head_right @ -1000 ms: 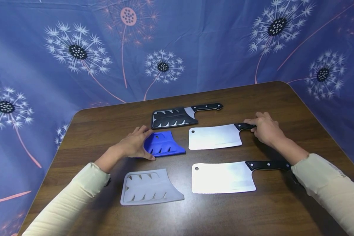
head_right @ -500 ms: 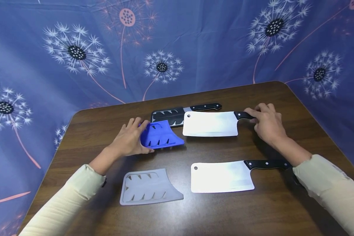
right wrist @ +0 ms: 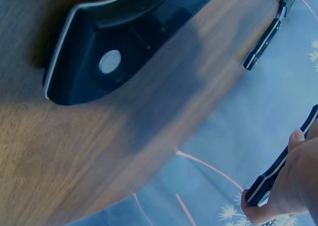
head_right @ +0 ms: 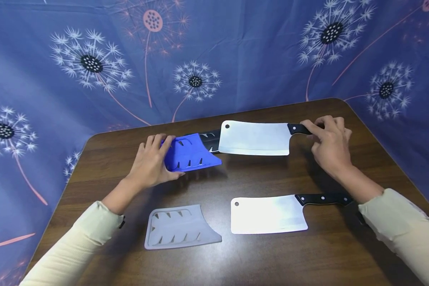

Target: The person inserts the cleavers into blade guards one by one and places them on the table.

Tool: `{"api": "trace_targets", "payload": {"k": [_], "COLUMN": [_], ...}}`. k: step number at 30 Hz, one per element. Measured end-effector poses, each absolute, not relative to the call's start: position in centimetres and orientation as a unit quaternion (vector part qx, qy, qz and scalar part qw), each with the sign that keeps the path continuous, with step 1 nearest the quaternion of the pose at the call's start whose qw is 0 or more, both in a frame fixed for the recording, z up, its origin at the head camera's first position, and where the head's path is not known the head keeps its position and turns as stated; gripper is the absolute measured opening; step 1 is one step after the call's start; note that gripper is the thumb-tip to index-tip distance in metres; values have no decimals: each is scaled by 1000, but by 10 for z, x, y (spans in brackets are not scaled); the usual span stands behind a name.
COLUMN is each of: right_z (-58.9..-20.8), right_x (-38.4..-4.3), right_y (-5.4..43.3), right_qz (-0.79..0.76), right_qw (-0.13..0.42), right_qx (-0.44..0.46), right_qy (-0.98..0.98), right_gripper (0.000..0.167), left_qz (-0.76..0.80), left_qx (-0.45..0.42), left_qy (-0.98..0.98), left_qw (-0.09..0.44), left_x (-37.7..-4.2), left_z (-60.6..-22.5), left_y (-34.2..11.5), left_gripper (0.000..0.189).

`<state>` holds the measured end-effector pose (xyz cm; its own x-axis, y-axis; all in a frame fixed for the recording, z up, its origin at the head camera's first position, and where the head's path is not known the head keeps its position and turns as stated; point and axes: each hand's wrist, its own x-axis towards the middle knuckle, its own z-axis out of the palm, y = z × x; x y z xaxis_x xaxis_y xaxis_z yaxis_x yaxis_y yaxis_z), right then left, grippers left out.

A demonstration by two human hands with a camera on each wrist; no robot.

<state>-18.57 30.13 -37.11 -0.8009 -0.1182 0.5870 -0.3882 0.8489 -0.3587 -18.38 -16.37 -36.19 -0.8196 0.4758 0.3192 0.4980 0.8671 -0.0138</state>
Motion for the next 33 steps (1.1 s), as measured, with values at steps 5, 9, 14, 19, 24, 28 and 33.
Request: {"api": "trace_targets", "payload": {"k": [5, 9, 14, 19, 24, 28, 33], "right_z": [-367, -365, -365, -365, -365, -364, -363], "right_x": [-185, -185, -184, -184, -183, -183, -182], "right_y": [301, 301, 302, 301, 301, 301, 301], "right_qz": [235, 230, 230, 229, 231, 236, 235], "right_qw": [311, 318, 320, 323, 325, 326, 329], "right_qx": [147, 156, 166, 173, 170, 168, 171], "right_qy": [-909, -907, -904, -902, -901, -900, -898], "right_gripper": [63, 62, 61, 57, 58, 59, 62], "left_qz": [-37, -39, -45, -46, -46, -39, -19], "left_qx": [-248, -244, -240, -237, -234, -234, -241], "left_qy": [-951, -950, -949, -949, -949, -947, -944], "left_qw": [183, 192, 200, 202, 208, 217, 224], "left_x": [-184, -184, -183, -183, -183, -183, -183], "left_z": [-360, -359, -357, -357, -356, -355, -356], "left_y": [-164, -163, -163, -163, -163, -163, -162], "left_gripper": [107, 107, 107, 108, 108, 108, 108]}}
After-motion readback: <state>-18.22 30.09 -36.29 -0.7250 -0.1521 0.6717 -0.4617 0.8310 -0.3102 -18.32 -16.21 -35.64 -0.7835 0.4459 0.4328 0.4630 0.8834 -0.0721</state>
